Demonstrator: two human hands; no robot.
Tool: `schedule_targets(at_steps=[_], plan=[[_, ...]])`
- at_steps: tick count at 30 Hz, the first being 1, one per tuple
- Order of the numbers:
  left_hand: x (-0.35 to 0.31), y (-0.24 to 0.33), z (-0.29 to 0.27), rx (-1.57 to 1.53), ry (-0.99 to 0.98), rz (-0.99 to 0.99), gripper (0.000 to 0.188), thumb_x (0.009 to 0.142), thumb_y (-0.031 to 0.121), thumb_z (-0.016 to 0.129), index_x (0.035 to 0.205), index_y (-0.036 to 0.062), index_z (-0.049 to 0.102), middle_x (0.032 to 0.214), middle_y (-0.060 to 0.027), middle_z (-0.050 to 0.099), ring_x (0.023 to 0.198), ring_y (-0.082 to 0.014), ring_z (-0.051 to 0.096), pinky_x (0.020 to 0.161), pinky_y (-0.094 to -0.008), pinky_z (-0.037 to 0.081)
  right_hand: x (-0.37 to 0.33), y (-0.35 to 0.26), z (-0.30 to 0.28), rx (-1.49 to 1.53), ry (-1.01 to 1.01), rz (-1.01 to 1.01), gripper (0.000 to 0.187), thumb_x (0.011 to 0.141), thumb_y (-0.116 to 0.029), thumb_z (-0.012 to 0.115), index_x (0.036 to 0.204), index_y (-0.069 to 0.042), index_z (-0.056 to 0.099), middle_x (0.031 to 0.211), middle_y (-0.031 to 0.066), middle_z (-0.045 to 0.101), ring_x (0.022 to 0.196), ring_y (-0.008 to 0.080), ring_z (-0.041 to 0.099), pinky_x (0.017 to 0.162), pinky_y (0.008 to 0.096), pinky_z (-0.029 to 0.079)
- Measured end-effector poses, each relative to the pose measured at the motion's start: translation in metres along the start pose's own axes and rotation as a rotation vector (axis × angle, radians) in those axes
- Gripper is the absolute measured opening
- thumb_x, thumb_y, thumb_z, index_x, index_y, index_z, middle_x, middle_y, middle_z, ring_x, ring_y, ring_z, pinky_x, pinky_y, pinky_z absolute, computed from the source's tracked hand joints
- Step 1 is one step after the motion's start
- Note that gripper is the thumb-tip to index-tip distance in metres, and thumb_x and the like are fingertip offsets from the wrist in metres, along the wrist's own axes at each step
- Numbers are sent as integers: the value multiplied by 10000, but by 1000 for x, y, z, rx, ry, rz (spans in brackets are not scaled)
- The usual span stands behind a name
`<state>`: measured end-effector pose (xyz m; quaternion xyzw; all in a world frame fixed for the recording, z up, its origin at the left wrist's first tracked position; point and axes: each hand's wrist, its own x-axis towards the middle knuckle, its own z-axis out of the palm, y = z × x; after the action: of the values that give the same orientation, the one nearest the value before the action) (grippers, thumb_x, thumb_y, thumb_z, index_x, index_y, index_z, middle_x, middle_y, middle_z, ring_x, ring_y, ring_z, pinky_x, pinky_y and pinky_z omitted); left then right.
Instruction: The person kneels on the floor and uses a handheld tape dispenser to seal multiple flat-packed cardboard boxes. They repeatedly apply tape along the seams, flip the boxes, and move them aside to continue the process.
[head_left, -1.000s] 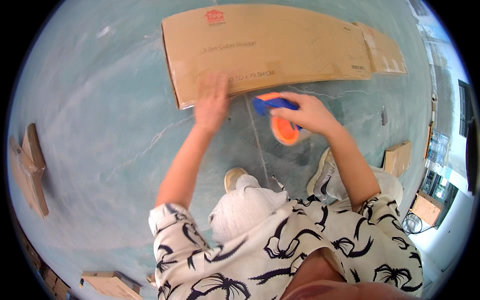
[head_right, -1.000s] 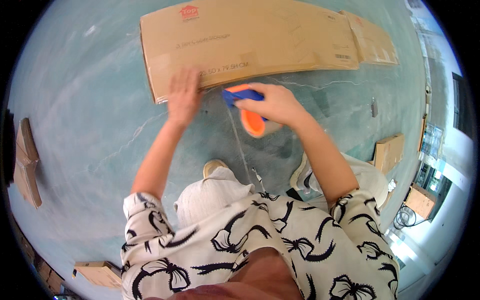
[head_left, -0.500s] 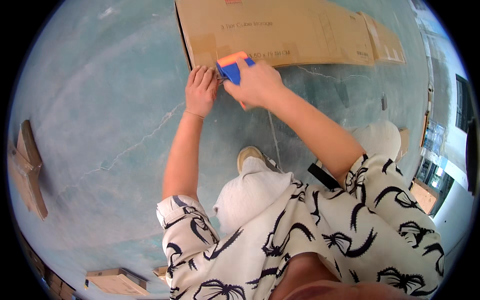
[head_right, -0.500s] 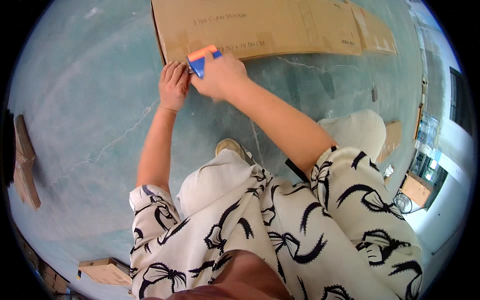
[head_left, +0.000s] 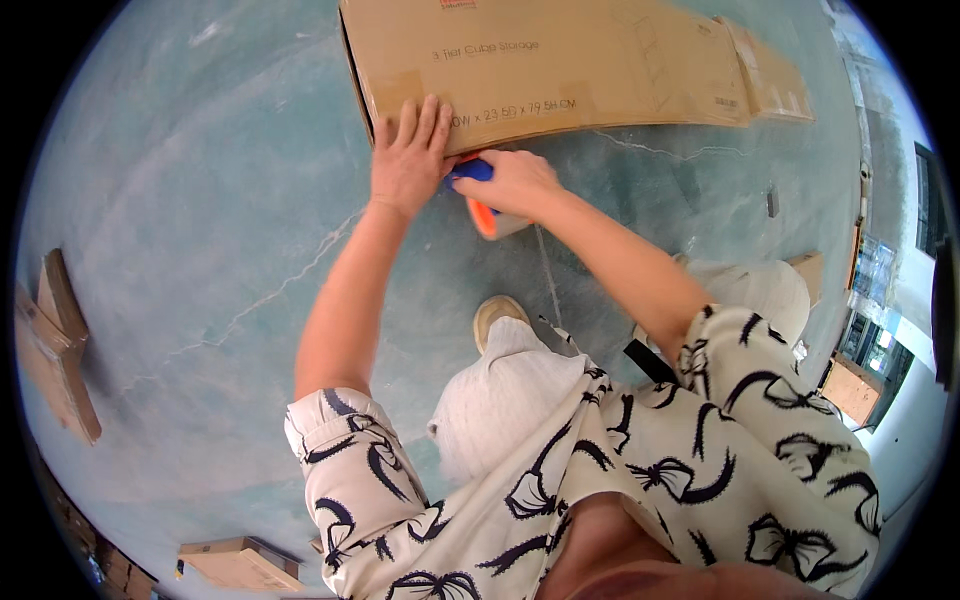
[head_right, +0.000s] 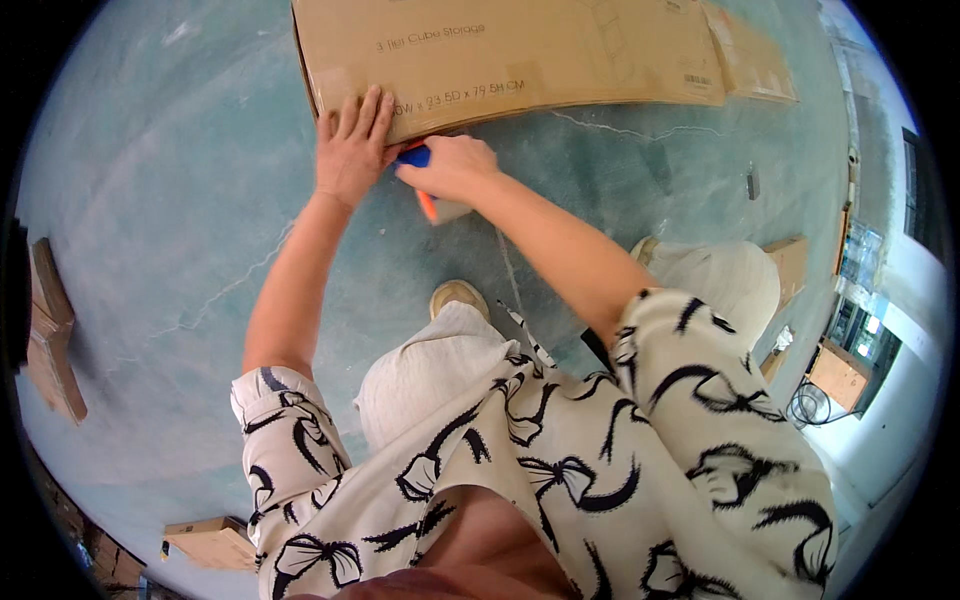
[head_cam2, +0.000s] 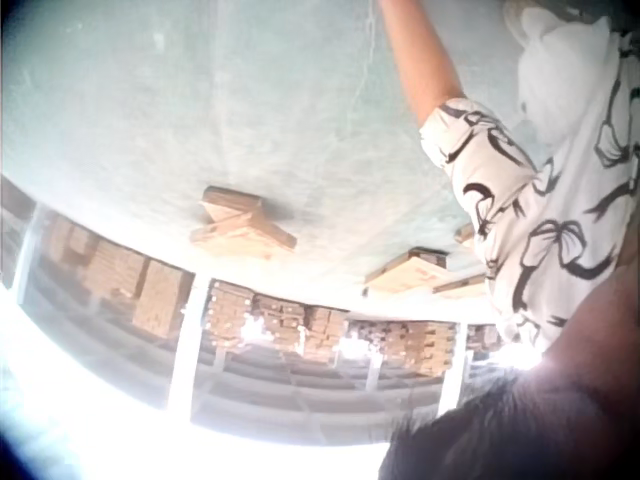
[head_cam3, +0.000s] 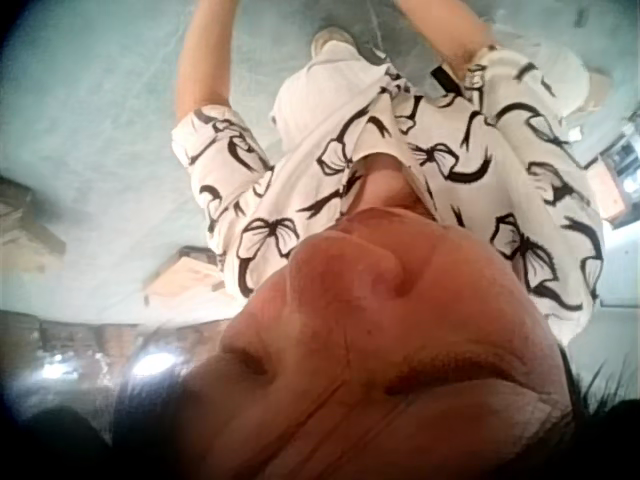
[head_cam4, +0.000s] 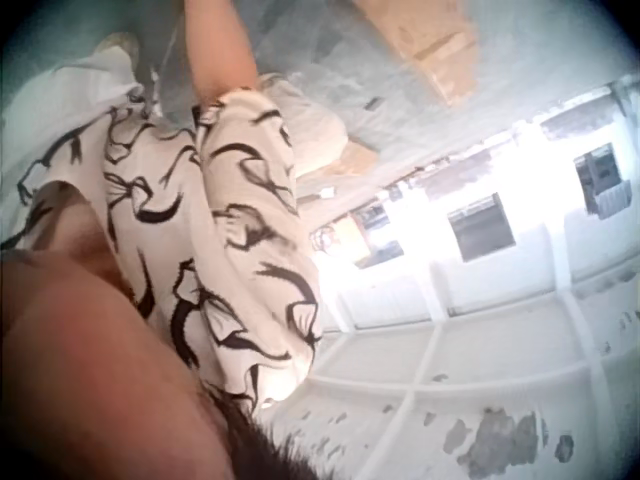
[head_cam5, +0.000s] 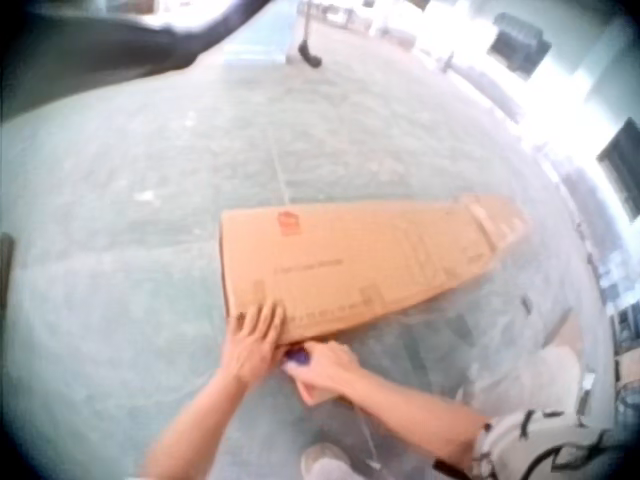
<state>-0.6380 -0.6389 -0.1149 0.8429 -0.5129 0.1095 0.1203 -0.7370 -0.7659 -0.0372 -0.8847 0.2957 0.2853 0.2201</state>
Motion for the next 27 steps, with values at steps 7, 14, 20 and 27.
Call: schedule_targets(at_steps=[7,14,20,27], plan=[[-5,55,21,14,102,-299,541,856,280,602,1319,35,463,1386,-141,456,1305,-298,399,1112,-447,257,-31,99,-88,862,-207,-152,718,694,-201,761,1330,-5,491,1167,104,595,1038,163,575,920,280,448],[-8,93,-53,-2122,-65,-1135,528,975,470,423,1107,16,658,1082,-54,669,931,-158,552,828,-322,376,-57,91,-121,597,-253,-481,839,617,-63,717,1401,-75,421,1286,85,525,1095,206,543,980,312,404],[-12,98,-73,-2434,81,-1132,524,942,503,491,1056,25,673,1017,-29,671,917,-105,541,823,-288,387,-69,100,-107,-43,113,-803,796,584,-125,719,1341,-229,497,1022,128,529,912,315,568,809,382,497],[-13,110,-84,-1897,182,-1481,484,817,498,693,1030,64,669,986,-10,639,868,-106,541,801,-274,390,-66,107,-109,4,134,-966,796,563,-106,720,1321,-242,518,1034,135,531,934,327,559,809,403,501]])
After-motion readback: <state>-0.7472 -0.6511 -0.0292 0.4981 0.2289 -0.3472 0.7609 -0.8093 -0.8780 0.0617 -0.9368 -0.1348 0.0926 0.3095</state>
